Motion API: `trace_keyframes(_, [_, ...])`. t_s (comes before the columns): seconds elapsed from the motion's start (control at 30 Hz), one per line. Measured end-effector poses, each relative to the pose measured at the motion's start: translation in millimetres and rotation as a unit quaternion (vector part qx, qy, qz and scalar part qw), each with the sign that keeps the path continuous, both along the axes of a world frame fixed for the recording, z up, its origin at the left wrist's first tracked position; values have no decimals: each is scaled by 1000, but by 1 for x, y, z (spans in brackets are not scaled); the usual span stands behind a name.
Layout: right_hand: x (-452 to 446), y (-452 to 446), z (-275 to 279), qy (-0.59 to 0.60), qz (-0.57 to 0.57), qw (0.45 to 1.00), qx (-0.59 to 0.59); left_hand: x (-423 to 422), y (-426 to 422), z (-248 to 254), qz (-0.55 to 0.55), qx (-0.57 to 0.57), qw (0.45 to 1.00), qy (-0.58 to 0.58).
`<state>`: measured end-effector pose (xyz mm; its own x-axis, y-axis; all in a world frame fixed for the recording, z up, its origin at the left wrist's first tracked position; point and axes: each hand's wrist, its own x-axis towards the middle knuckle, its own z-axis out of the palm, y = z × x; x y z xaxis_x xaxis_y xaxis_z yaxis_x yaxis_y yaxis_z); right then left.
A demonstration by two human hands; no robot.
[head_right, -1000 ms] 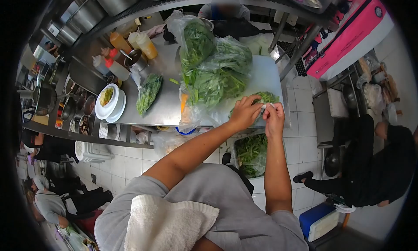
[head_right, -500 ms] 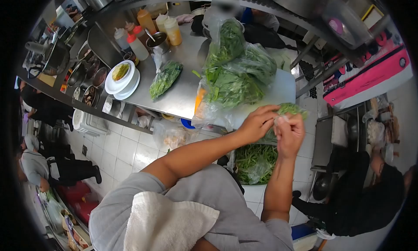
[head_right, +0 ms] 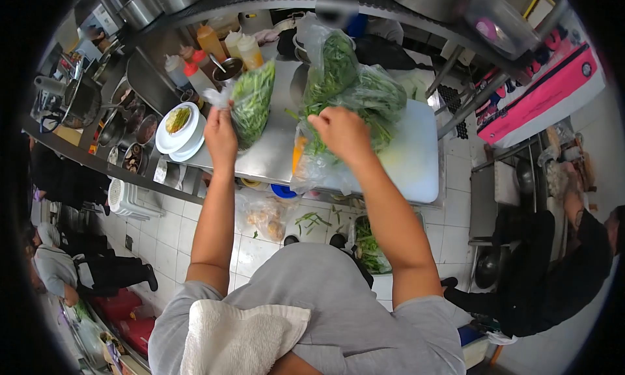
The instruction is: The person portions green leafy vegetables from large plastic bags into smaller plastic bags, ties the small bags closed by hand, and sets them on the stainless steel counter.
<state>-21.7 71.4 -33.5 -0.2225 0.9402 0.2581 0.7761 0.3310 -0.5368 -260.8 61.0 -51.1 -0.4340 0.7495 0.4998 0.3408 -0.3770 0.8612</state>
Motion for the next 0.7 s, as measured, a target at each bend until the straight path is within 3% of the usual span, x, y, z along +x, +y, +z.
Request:
trace_keyframes(0.07, [-25, 9, -31, -69, -19, 997, 16, -7, 17, -36, 56, 2, 994, 94])
trace_keyframes(0.13, [-32, 15, -56, -139, -40, 989, 31, -5, 31, -70, 57, -16, 992, 109])
trace_keyframes(0.2, [-31, 20, -70, -195, 3, 978, -71, -19, 47, -117, 52, -61, 985, 156])
trace_keyframes(0.23, [-24, 19, -68, -196, 1, 978, -69, -22, 45, -127, 21, -74, 979, 191])
trace_keyframes(0.3, [2, 4, -60, 56, 68, 986, -144, -20, 37, -128, 10, -85, 973, 212])
trace_keyframes(0.37, [31, -24, -37, 236, 57, 936, -255, -18, 30, -107, 13, -67, 978, 196])
trace_keyframes(0.47, [86, -69, -32, 292, 12, 931, -220, -7, 26, -58, 3, -51, 985, 162])
trace_keyframes(0.5, [105, -86, -34, 307, -3, 925, -223, 4, 29, -38, -35, -64, 992, 101])
trace_keyframes(0.57, [138, -118, -50, 336, -108, 879, -321, 18, 50, -25, -110, -88, 990, 7])
trace_keyframes(0.67, [189, -162, -117, 279, -126, 904, -298, 60, 85, 14, -167, -128, 977, 46])
trace_keyframes(0.7, [200, -177, -136, 91, -173, 957, -212, 75, 100, 23, -171, -151, 971, 70])
